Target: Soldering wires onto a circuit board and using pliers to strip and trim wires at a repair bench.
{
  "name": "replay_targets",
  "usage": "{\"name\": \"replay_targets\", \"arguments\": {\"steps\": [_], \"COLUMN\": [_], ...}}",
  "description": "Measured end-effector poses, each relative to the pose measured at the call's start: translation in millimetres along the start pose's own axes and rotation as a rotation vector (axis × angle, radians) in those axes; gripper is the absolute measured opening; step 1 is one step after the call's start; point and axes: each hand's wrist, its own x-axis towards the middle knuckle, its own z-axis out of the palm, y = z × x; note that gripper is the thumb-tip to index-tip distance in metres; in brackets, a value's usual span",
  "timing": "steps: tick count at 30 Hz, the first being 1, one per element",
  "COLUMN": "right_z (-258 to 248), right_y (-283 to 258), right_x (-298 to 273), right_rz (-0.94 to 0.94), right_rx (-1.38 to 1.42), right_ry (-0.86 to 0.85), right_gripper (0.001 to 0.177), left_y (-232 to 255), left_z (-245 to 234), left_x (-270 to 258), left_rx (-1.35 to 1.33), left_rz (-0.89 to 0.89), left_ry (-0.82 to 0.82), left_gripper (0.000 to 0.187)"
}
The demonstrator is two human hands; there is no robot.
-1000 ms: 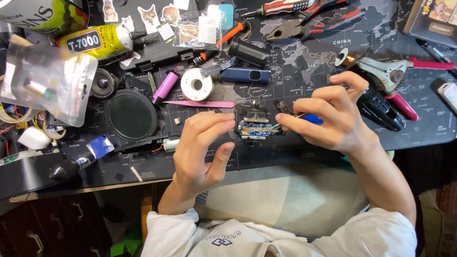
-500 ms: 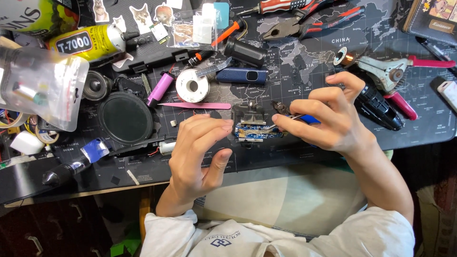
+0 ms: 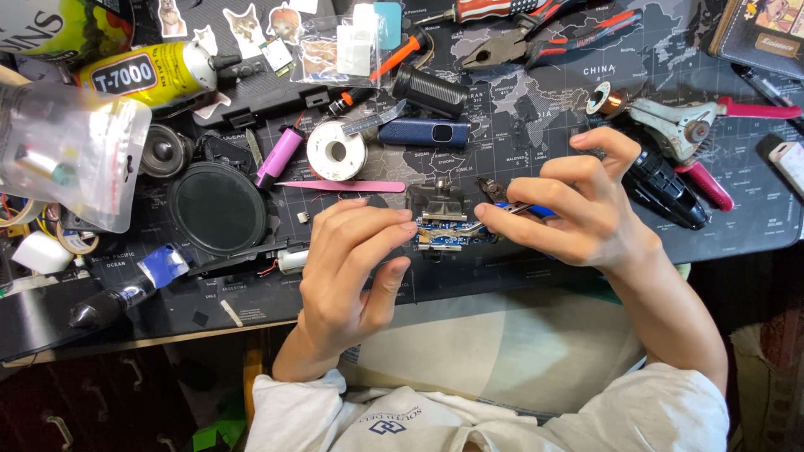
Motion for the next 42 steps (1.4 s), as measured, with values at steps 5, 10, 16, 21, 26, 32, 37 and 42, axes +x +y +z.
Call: {"name": "replay_targets", "arguments": {"steps": [5,10,16,21,26,32,37,42], "right_z": [-5,-17,-16,-17,-17,-17,-19,-20], "right_y": [3,11,24,24,24,27,26,24], "right_x": [1,11,23,28,27,24,26,26], "right_rz": [-0.006,-0.076,-0.158,-0.166,-0.163,-0.163,-0.156,-0.129], "right_rx": [0.011,-0.032,0.036,0.050,0.049,0.072,0.066,0.072], "right_ry": [-0.019,-0.085,-0.135,-0.148,-0.165,-0.220,-0.244,-0.257], "right_gripper": [0.023,0.022,0.020,0.021,0.024,0.016,0.019,0.024], "left_y": [-1,-1,1,1,1,1,1,0], "left_z": [2,3,2,2,1,2,2,3], "left_x": [1,0,3,3,3,3,3,1], "left_rx": [0.092,0.111,0.123,0.126,0.123,0.107,0.106,0.108], "left_rz": [-0.008,-0.012,-0.007,-0.013,-0.010,-0.007,-0.006,-0.005], "left_ry": [-0.033,-0.047,-0.044,-0.046,-0.048,-0.046,-0.041,-0.039], "left_gripper": [0.030,0.029,0.026,0.027,0.027,0.032,0.032,0.032]}}
